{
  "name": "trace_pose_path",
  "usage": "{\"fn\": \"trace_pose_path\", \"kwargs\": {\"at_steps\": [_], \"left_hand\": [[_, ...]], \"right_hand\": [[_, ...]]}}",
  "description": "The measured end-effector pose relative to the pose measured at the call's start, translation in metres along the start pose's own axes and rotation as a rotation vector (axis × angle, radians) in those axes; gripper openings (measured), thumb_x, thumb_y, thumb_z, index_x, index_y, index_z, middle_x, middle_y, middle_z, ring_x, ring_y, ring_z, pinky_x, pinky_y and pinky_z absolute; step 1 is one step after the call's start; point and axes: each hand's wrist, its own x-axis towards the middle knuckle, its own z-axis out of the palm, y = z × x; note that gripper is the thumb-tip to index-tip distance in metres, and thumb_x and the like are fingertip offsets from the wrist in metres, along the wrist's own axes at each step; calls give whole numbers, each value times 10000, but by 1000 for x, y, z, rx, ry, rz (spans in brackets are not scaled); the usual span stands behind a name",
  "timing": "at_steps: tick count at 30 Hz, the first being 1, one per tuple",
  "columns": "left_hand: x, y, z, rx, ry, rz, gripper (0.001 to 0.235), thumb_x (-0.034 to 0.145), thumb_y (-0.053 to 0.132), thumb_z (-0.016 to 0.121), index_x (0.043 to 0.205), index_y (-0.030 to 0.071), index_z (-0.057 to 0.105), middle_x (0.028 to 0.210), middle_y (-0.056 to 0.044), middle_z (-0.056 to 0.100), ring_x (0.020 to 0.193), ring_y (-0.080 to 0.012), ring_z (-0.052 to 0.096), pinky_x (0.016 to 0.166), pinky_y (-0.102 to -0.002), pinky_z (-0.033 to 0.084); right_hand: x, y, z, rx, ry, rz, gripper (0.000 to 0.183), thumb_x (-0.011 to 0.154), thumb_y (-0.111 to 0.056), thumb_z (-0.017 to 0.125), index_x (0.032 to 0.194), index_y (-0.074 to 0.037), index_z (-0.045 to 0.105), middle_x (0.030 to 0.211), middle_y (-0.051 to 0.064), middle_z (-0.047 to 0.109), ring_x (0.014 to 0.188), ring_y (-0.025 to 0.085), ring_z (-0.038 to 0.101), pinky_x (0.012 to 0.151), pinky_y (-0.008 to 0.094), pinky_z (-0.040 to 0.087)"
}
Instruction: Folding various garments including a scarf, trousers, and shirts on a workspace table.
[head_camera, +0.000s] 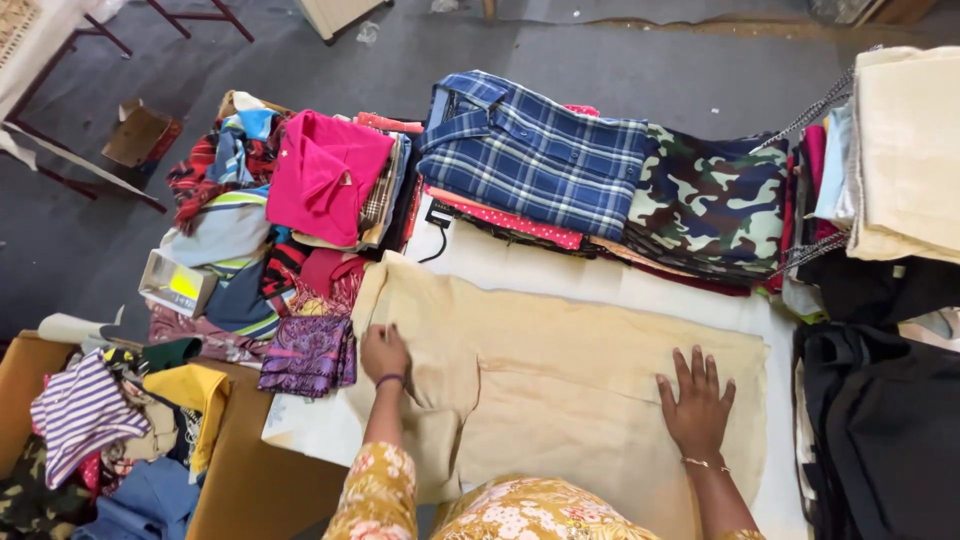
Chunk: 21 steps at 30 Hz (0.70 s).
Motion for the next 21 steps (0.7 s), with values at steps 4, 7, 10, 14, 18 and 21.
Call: {"fn": "trace_pose_path", "kwargs": {"at_steps": [4, 7, 10, 14, 18, 21], "left_hand": [[-12, 27, -47, -39, 46, 45, 232, 880, 234, 680, 1012, 46, 644, 1003, -166, 660, 973, -387, 625, 858, -481, 493], [3, 68, -55, -96, 174, 364, 243, 849, 130, 642, 1070, 30, 625, 1028, -181, 639, 973, -395, 610, 863, -482, 496], [17, 95, -33, -263, 57, 637, 216, 879, 65, 597, 1092, 32, 619, 1037, -179, 635, 990, -379, 616, 887, -458, 506], [10, 126, -13, -341, -378, 852, 203, 886, 81, 600, 1082, 51, 644, 1078, -176, 674, 1021, -377, 627, 893, -446, 504], [38, 95, 3, 31, -324, 821, 322, 913, 219, 634, 1205, 83, 649, 1205, -166, 651, 1152, -374, 582, 1013, -504, 437], [54, 82, -3, 205, -117, 640, 502, 951, 353, 603, 1400, 129, 570, 1416, -167, 539, 1344, -361, 453, 1112, -540, 345]], "right_hand": [[-3, -1, 2, -2, -18, 24, 589, 990, -509, 497, 1519, -249, 499, 1632, 84, 437, 1501, 305, 392, 1185, 669, 245], [4, -8, 5, 3, -5, 57, 566, 987, -477, 525, 1499, -236, 513, 1633, 73, 441, 1507, 284, 389, 1187, 667, 246], [17, -36, 13, 68, -33, 16, 561, 979, -447, 549, 1484, -205, 521, 1628, 70, 435, 1512, 272, 381, 1182, 663, 244], [31, -88, 18, 192, -164, -171, 574, 977, -462, 552, 1490, -210, 508, 1633, 61, 411, 1506, 272, 367, 1177, 643, 246], [38, -61, 18, 111, -194, -129, 646, 940, -547, 538, 1509, -246, 480, 1633, 47, 387, 1496, 274, 356, 1166, 643, 241], [39, -18, 17, 0, -100, 74, 701, 959, -599, 489, 1575, -270, 436, 1672, 63, 361, 1541, 315, 335, 1193, 653, 237]]}}
